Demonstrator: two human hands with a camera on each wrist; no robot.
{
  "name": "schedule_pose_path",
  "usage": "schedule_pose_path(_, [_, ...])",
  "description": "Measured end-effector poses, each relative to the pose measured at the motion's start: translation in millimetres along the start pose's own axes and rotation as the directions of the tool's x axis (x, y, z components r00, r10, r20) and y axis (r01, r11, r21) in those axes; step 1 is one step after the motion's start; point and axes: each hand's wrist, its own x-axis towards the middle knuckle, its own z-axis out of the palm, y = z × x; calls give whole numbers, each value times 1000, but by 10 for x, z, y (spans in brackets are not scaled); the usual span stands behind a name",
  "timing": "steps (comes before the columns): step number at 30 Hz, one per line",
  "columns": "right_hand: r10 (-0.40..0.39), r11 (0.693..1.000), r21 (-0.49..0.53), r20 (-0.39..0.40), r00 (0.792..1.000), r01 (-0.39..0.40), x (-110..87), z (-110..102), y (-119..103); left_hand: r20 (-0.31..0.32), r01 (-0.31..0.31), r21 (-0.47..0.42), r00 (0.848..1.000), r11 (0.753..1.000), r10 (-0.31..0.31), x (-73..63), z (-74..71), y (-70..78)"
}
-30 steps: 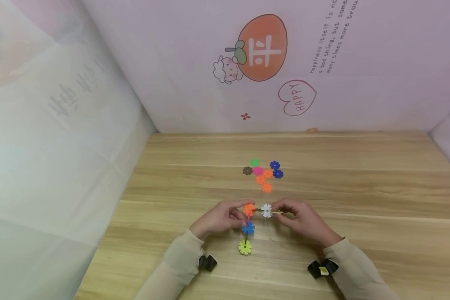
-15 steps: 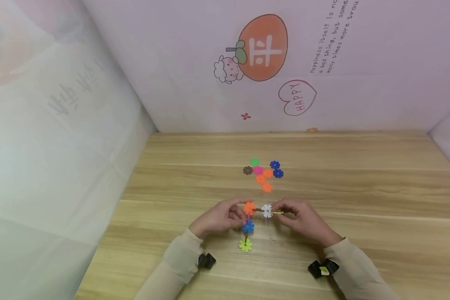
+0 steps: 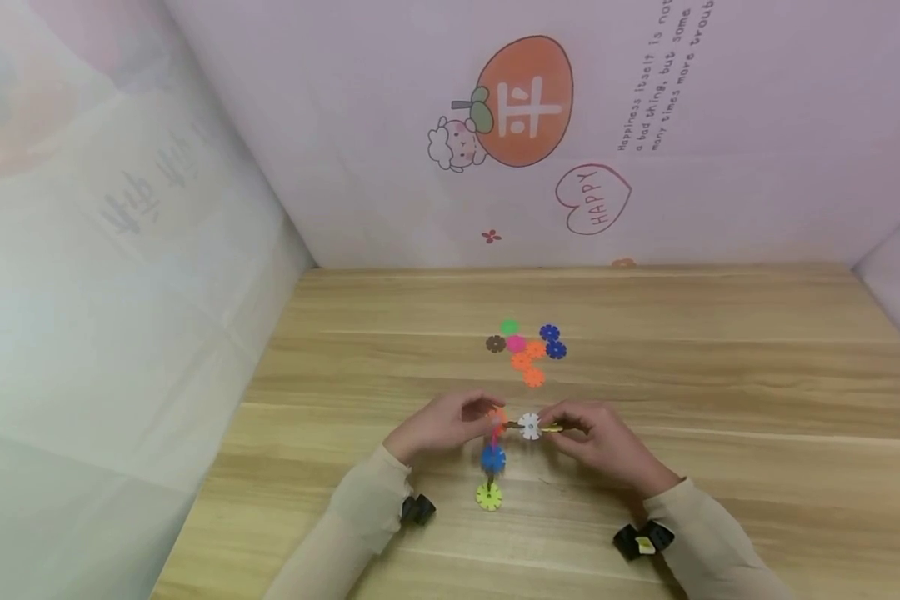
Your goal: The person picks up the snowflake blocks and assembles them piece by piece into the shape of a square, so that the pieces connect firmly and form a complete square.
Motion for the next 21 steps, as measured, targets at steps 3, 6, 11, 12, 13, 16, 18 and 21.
schedule_pose_path(3, [-20, 1000, 8, 4, 1000, 20, 10, -2, -4, 38, -30, 26, 999, 999, 29, 85, -16, 103])
schedule_pose_path(6, [-42, 999, 18, 12, 999, 42, 23, 3, -7, 76, -38, 31, 996, 999, 36, 162, -26, 196])
schedule_pose_path(11, [-53, 998, 32, 18, 998, 52, 28, 25, -1, 111, -37, 56, 993, 998, 31, 261, -18, 273])
schedule_pose_path(12, [-52, 998, 34, 18, 998, 51, 29, 25, -4, 115, -37, 57, 993, 998, 30, 273, -15, 284])
schedule_pose_path(13, [-52, 998, 33, 17, 998, 52, 29, 25, -5, 117, -34, 59, 993, 998, 27, 281, -13, 297])
schedule_pose_path(16, [-62, 997, 38, 14, 998, 62, 32, 19, -11, 117, -28, 46, 993, 999, 23, 300, -6, 323])
schedule_pose_path(18, [-82, 996, 31, 9, 997, 81, 33, 14, -13, 116, -27, 44, 993, 999, 22, 307, -4, 334])
schedule_pose_path(21, [-111, 994, 12, 3, 994, 111, 32, 11, -7, 119, -13, 27, 993, 1000, 10, 317, 1, 345])
